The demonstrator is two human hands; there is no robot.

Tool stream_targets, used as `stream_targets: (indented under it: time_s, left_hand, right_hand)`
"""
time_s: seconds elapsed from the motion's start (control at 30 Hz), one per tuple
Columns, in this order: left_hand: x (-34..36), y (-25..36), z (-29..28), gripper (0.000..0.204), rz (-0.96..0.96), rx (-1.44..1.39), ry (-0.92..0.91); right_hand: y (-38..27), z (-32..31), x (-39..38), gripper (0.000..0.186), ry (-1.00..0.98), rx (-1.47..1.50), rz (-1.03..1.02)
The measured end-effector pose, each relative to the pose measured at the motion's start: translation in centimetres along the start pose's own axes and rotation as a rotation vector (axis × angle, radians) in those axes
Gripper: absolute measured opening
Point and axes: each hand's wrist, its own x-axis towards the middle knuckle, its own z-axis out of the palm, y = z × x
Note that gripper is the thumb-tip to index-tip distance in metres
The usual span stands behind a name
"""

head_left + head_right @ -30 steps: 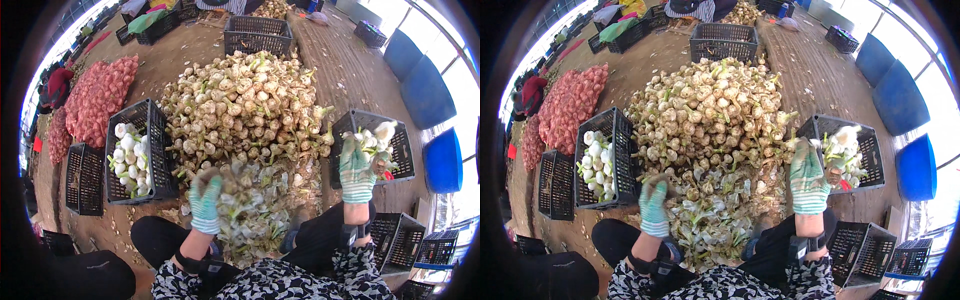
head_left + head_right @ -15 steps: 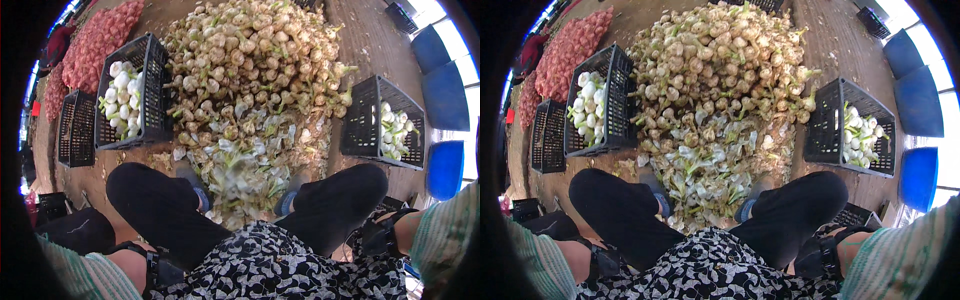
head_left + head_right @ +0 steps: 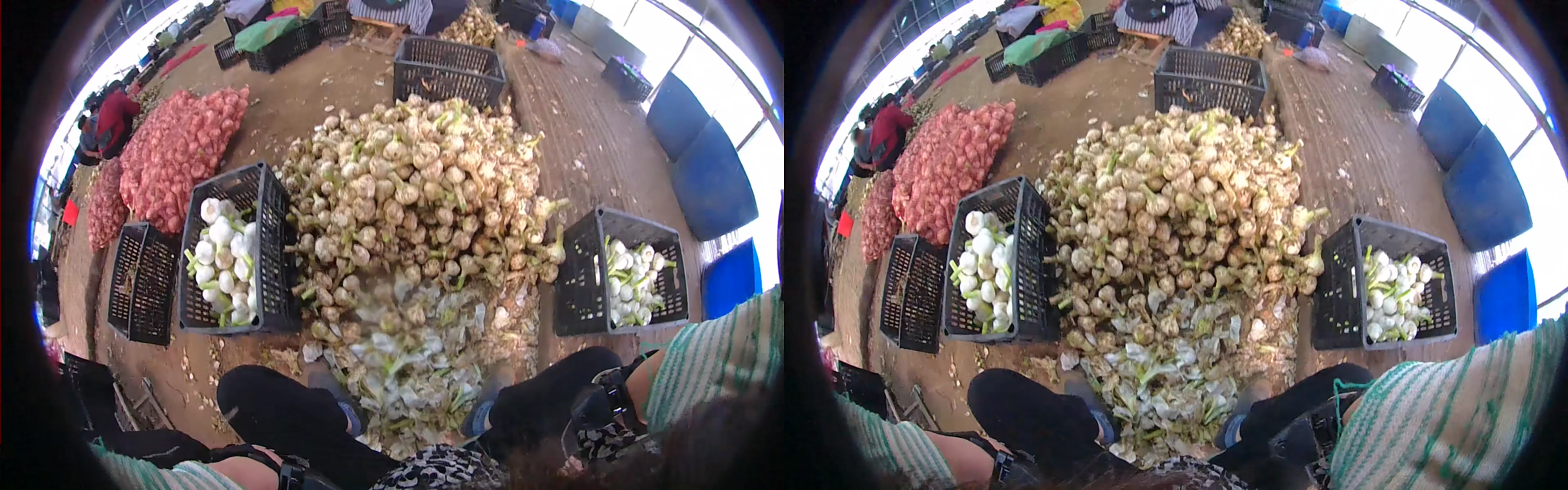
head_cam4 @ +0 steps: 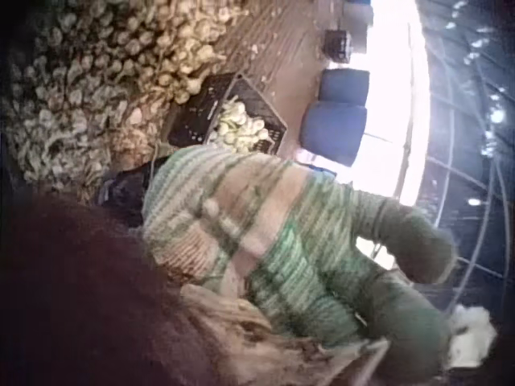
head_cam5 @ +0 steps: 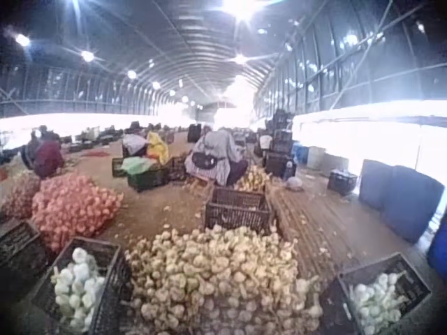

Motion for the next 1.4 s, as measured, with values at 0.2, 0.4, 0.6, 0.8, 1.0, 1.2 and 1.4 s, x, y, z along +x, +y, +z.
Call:
stream_targets:
  time_s: [0.2, 0.4, 0.6, 0.8, 1.0, 1.2, 1.4]
  left_hand:
    - [-0.5, -0.5, -0.1, 0.039, 0.000, 0.007, 0.003]
    - [-0.4, -0.5, 0.1, 0.039, 0.036, 0.007, -0.003]
    - [-0.2, -0.6, 0.3, 0.040, 0.024, 0.006, -0.034]
    - [0.9, -1.0, 1.8, 0.040, 0.040, 0.008, -0.060]
    - [1.8, -1.6, 3.0, 0.040, 0.019, 0.011, -0.086]
    - [1.8, -1.7, 2.5, 0.040, 0.046, 0.002, -0.104]
    - [2.2, -1.6, 1.7, 0.041, 0.083, -0.007, -0.120]
  right_hand:
    - [0.5, 0.5, 0.8, 0.034, -0.013, -0.011, -0.013]
    - [0.6, 0.6, 1.4, 0.035, -0.037, -0.029, -0.063]
    - [0.5, 0.5, 1.6, 0.035, -0.057, -0.044, -0.074]
    - [0.6, 0.5, 2.2, 0.035, -0.061, -0.050, -0.051]
    - [1.5, 1.5, 2.6, 0.036, -0.091, -0.051, -0.033]
    - [1.2, 2.0, 2.9, 0.036, -0.078, -0.055, -0.062]
    - [0.6, 2.7, 3.8, 0.037, -0.076, -0.078, -0.141]
